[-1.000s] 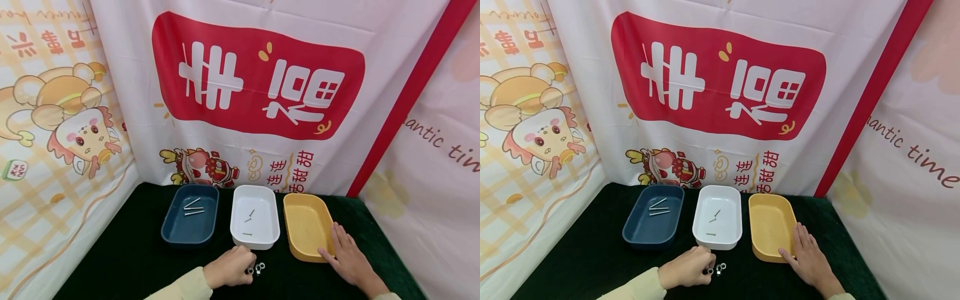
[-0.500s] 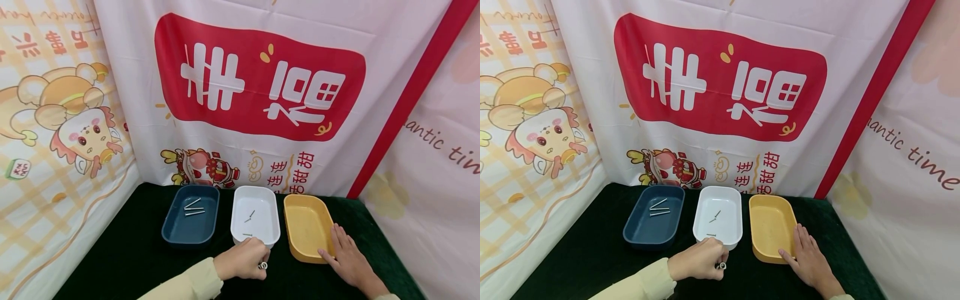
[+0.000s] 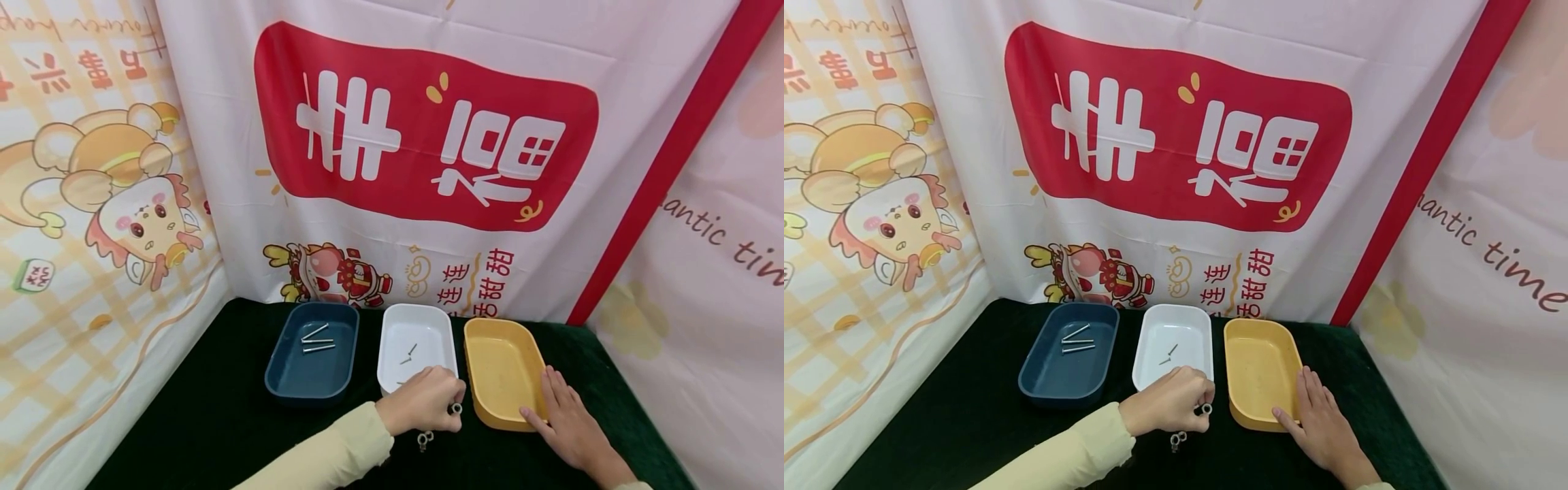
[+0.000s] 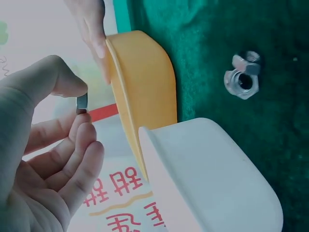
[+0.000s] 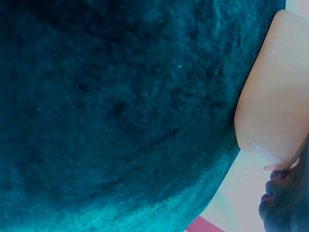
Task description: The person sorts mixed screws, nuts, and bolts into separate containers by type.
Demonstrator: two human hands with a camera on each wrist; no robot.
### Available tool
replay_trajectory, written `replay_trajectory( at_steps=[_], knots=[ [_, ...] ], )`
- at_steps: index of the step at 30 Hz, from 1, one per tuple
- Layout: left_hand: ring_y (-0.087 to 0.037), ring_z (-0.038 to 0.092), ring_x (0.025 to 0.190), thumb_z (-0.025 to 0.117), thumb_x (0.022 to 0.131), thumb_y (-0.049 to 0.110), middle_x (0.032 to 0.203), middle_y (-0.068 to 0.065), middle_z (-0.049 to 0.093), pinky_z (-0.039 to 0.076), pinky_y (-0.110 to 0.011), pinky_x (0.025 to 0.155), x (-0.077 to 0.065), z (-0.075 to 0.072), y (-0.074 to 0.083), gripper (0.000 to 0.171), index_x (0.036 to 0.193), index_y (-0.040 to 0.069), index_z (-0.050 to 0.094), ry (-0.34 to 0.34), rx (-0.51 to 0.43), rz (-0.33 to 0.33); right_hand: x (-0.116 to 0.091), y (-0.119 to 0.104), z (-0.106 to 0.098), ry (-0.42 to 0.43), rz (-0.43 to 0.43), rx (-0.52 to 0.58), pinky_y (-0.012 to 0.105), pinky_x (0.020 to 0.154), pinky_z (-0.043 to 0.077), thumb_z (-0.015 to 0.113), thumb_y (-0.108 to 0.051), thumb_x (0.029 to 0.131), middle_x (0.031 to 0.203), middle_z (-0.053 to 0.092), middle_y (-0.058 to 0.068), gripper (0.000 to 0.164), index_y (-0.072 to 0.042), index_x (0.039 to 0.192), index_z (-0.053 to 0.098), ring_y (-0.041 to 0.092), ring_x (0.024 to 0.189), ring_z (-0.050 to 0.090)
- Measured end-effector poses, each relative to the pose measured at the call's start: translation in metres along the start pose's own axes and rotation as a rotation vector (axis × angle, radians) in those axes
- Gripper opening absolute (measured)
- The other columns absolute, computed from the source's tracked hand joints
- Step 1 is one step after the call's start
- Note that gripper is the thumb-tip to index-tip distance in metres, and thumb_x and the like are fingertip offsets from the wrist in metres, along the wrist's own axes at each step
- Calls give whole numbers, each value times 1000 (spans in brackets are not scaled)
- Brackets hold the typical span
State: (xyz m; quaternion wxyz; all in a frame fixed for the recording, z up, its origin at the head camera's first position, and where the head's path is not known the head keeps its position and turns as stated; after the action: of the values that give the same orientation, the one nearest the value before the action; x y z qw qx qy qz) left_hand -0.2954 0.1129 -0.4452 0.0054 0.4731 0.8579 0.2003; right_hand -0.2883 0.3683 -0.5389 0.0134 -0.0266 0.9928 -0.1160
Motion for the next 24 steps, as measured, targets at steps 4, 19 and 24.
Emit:
replay_trajectory(
  at_steps=[4,19,24],
  knots=[
    [0,43,60,83,80,19,66,11,50,35,-13,52,14,0,0,20,75,16,64,33,28,-2,-2,0,-1,8,-1,4,72,127,15,44,-74,101,177,9,24,105,-1,169,8,51,160,14],
    [-1,51,69,81,78,20,78,11,58,40,-12,60,66,11,-1,13,83,18,69,161,133,-19,-5,1,-3,26,-6,20,72,127,16,44,-72,102,177,8,23,103,-3,169,9,50,161,14],
    [-6,64,91,81,87,25,102,4,68,54,-16,78,70,18,-2,26,110,15,74,131,206,-91,-4,-1,-1,28,-13,21,72,127,17,43,-73,102,177,8,22,103,-3,169,10,49,161,14]
  ],
)
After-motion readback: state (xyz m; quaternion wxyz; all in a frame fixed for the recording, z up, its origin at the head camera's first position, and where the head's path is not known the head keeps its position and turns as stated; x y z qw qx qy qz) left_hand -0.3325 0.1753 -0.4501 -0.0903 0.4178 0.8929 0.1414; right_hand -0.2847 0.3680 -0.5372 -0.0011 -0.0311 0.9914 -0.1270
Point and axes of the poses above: each hand's wrist, its own x-axis towards the middle knuckle, its own z-axis out of the palm, y = z × x, the point moved 8 cm from there along x, towards the middle knuckle
